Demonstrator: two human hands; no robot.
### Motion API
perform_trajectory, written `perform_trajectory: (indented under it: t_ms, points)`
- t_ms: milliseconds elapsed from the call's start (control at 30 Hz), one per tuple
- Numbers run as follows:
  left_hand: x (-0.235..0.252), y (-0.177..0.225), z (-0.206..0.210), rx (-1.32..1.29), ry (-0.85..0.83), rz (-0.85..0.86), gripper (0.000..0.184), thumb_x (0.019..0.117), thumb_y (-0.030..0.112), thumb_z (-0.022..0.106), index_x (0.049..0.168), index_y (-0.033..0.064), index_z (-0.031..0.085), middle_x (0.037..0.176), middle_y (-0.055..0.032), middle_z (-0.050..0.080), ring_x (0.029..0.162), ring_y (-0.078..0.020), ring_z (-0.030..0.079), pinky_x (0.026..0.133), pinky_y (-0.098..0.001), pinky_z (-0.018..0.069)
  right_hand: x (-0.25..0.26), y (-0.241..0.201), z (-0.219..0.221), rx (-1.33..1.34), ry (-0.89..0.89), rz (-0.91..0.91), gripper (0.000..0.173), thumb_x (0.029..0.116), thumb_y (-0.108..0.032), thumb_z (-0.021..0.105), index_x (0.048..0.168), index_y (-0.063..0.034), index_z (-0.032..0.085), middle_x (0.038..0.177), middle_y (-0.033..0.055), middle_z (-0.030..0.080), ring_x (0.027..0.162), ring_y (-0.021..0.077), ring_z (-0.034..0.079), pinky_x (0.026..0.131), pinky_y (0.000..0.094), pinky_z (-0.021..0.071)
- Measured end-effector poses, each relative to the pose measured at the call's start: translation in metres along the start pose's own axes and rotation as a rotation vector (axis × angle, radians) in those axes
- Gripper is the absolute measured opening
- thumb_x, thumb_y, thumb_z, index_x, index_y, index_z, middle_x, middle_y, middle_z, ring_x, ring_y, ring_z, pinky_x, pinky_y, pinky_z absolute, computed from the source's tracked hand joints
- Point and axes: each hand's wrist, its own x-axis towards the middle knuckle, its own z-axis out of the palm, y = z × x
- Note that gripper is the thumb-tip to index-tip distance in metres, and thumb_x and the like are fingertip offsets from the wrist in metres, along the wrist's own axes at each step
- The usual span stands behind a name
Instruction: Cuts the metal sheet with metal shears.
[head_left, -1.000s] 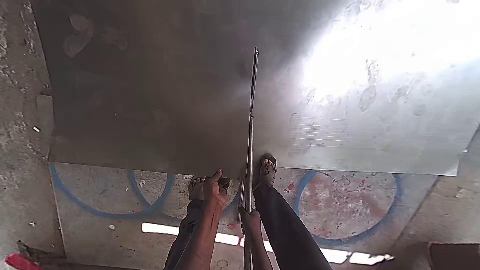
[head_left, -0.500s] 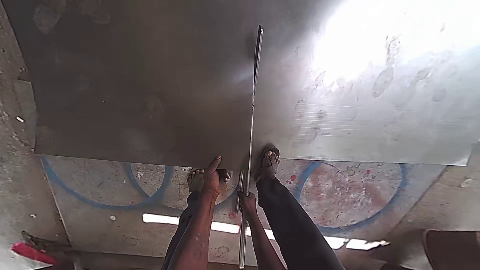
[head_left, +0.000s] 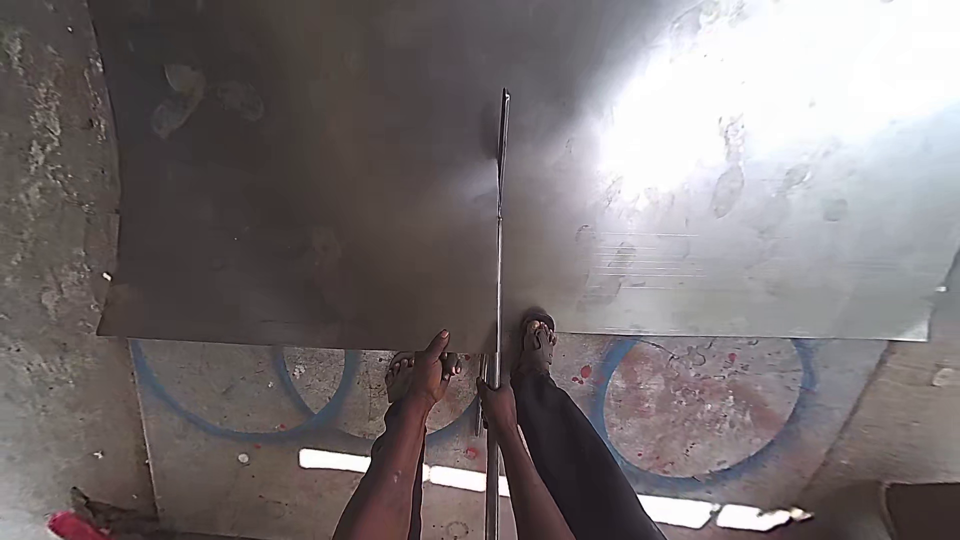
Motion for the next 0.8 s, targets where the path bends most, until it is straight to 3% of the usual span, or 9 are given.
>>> perform_trajectory:
  t_ms: [133,300,367,433,500,633,700,800]
  points:
    - [0.002,-0.009,-0.007,0.02,0.023,-0.042,0.025,0.1089,0.024,0.048,0.096,0.0067,0.06,0.06,-0.0036,0.055,0.044,-0.0141,0.05,0.049,-0.0319,0.0531,0.009,0.003,0.008,-0.104,0.084,0.003,0.043,0.0969,-0.045,0.067,0.09,-0.0027,0.066,0.073,0.0137,0.063,0.062,0.0282,0.063,0.059,0.0498,0.0526]
    - [0.025,-0.013,-0.01,0.06,0.018,0.027,0.022,0.107,0.022,0.052,0.1,0.004,0.061,0.062,-0.0058,0.057,0.045,-0.0137,0.051,0.049,-0.0302,0.0527,0.101,0.007,0.073,-0.095,0.14,-0.095,0.044,0.0986,-0.043,0.065,0.096,0.0004,0.068,0.084,0.0191,0.068,0.08,0.0352,0.068,0.073,0.0582,0.0539]
    - [-0.005,-0.012,-0.013,0.054,0.026,-0.009,0.023,0.1076,0.023,0.05,0.097,0.0056,0.06,0.06,-0.0043,0.055,0.045,-0.0139,0.052,0.05,-0.0311,0.0535,0.081,0.039,0.067,-0.093,0.085,-0.023,0.045,0.0984,-0.044,0.065,0.093,0.0,0.066,0.078,0.0172,0.064,0.072,0.0327,0.065,0.068,0.056,0.0531]
    - [0.01,0.012,0.001,0.03,-0.027,0.063,0.023,0.1084,0.024,0.048,0.099,0.0064,0.059,0.057,-0.0027,0.053,0.044,-0.0136,0.051,0.05,-0.0316,0.054,0.092,0.009,0.057,-0.027,0.09,-0.085,0.044,0.0977,-0.044,0.066,0.091,0.0001,0.066,0.073,0.0157,0.062,0.065,0.0306,0.061,0.062,0.0535,0.0512]
    - [-0.012,0.021,0.009,0.004,-0.031,0.069,0.023,0.1082,0.024,0.048,0.099,0.007,0.059,0.055,-0.002,0.052,0.042,-0.0135,0.05,0.05,-0.0319,0.0536,0.05,0.014,0.039,0.019,0.089,-0.072,0.045,0.0971,-0.045,0.068,0.087,-0.0008,0.066,0.068,0.0133,0.059,0.058,0.0283,0.058,0.057,0.051,0.0492]
    - [-0.04,0.032,0.032,-0.017,-0.022,0.122,0.02,0.1064,0.023,0.052,0.105,0.0036,0.058,0.061,-0.0075,0.058,0.044,-0.0144,0.053,0.048,-0.0302,0.0537,-0.032,-0.046,-0.012,0.102,0.075,-0.113,0.044,0.0965,-0.045,0.07,0.082,-0.0047,0.062,0.057,0.0078,0.053,0.044,0.0213,0.051,0.044,0.0418,0.0459]
    - [-0.045,0.036,0.043,-0.011,-0.005,0.143,0.02,0.1056,0.022,0.052,0.107,0.0023,0.059,0.063,-0.0094,0.06,0.044,-0.0148,0.054,0.047,-0.0298,0.0532,-0.02,-0.08,-0.021,0.024,0.085,-0.178,0.03,0.0975,-0.032,0.068,0.101,-0.0026,0.064,0.069,0.0122,0.059,0.052,0.0239,0.056,0.051,0.0442,0.0507]
    - [-0.047,0.032,0.04,0.04,0.025,0.129,0.019,0.1074,0.018,0.049,0.106,0.0019,0.059,0.059,-0.0089,0.058,0.042,-0.016,0.054,0.047,-0.0308,0.0536,-0.01,-0.085,-0.018,-0.036,0.105,-0.295,0.026,0.0954,-0.02,0.07,0.109,0.0019,0.066,0.079,0.0143,0.064,0.06,0.0226,0.06,0.058,0.0426,0.0539]
